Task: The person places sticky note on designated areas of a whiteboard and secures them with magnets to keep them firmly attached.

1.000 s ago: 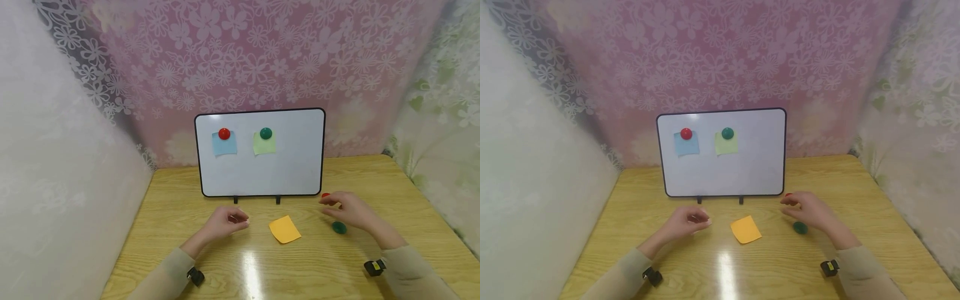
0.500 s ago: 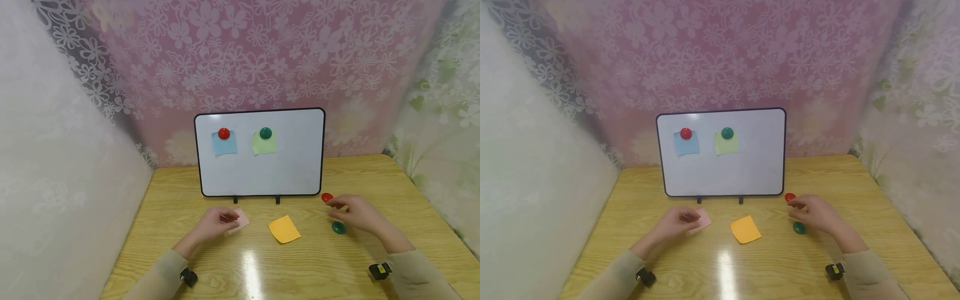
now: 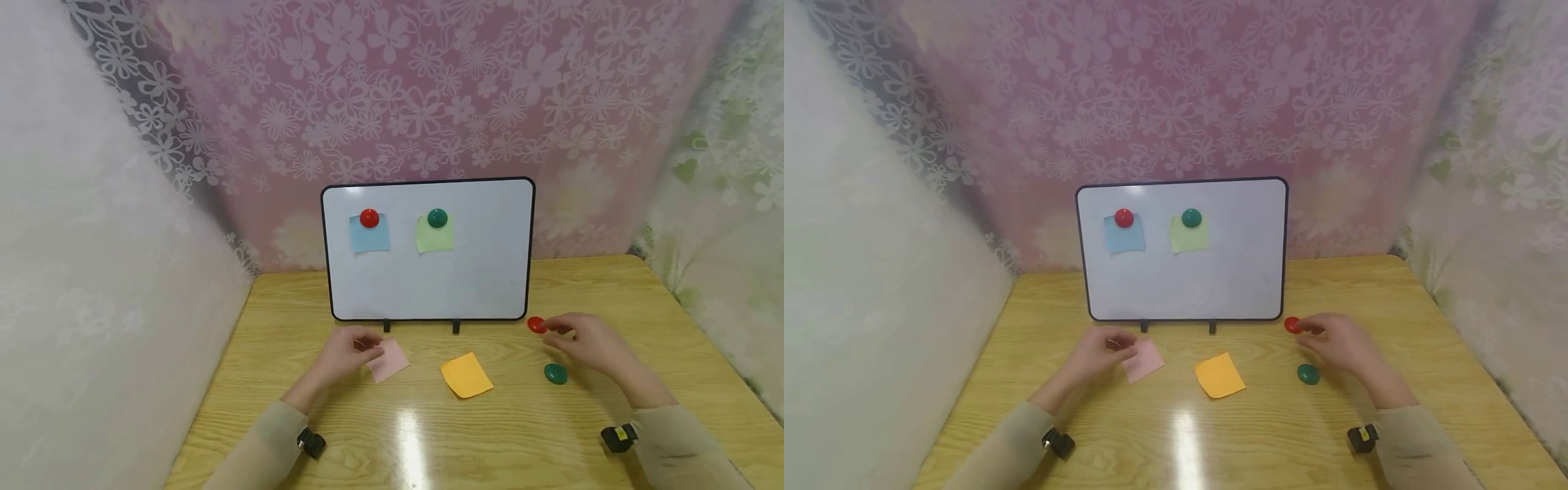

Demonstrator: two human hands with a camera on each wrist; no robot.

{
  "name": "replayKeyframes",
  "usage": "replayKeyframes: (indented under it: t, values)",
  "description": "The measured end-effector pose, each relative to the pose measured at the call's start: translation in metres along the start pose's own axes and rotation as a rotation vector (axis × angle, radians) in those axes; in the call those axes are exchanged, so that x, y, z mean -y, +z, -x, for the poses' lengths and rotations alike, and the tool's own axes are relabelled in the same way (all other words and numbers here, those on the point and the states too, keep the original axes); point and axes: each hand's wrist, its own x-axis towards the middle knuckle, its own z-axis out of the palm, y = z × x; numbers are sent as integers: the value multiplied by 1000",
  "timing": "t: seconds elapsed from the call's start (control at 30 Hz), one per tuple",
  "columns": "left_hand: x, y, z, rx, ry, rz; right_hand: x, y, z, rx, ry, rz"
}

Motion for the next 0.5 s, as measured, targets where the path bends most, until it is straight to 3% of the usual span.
replayKeyframes:
  t: [0.5]
  values:
    - [6,1,-4,-53,-111,-103,-13,2,-2,-34,125,10]
